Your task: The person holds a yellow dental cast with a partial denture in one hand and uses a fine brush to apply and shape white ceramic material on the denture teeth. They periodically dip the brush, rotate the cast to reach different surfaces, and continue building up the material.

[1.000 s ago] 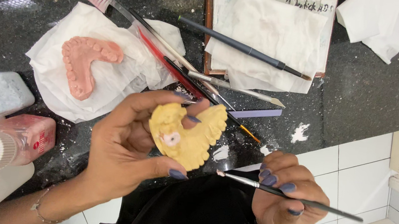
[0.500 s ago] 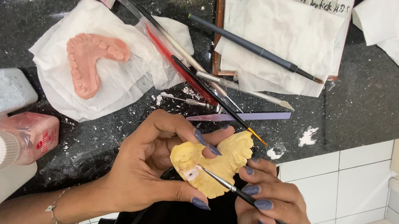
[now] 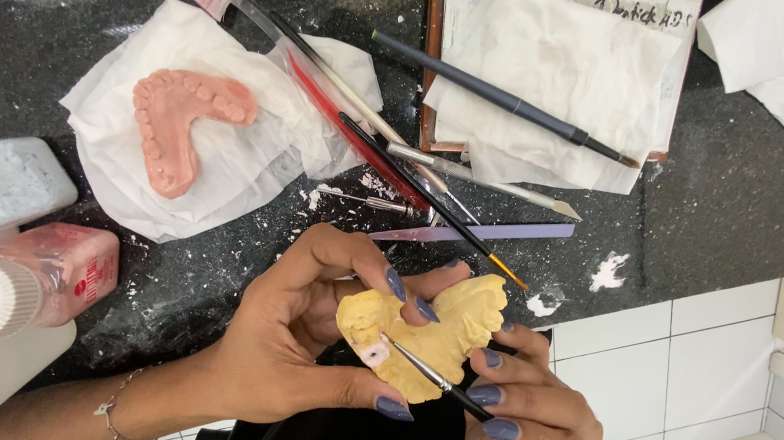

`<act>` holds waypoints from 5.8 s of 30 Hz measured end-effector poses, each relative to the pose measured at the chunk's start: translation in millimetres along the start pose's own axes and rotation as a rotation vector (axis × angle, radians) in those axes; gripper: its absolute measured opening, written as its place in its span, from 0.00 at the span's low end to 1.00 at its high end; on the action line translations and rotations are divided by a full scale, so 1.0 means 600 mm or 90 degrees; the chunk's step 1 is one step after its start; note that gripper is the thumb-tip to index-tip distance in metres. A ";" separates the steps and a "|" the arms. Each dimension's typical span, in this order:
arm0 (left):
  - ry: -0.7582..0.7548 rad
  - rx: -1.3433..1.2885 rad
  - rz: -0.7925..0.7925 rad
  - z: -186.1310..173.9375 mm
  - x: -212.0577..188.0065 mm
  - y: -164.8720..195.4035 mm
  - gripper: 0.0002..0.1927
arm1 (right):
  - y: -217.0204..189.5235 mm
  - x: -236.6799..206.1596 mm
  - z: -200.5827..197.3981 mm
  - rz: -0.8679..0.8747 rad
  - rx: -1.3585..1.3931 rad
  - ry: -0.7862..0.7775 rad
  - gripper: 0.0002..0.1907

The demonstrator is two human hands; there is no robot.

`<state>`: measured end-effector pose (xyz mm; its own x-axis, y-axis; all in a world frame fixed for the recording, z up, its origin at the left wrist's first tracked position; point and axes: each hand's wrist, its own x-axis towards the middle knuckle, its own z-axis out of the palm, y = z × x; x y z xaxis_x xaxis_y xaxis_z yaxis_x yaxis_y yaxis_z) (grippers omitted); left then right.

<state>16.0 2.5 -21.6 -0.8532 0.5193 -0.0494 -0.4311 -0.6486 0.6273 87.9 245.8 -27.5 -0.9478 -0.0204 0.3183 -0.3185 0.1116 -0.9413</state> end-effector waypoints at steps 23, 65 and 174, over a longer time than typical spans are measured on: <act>0.023 -0.027 -0.065 0.008 0.009 0.011 0.35 | 0.052 0.022 0.019 -0.223 -0.039 0.308 0.14; -0.053 -0.134 -0.221 0.016 0.022 0.033 0.39 | 0.027 0.057 -0.027 0.037 0.266 0.117 0.17; 0.035 0.036 0.091 -0.022 0.027 0.025 0.24 | -0.017 0.094 0.070 -0.002 -0.051 -0.024 0.07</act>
<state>-8.2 -5.8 -23.4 -0.9203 0.3911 0.0018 -0.2880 -0.6808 0.6735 37.1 201.5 -4.9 -0.9470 -0.0588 0.3159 -0.3213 0.1906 -0.9276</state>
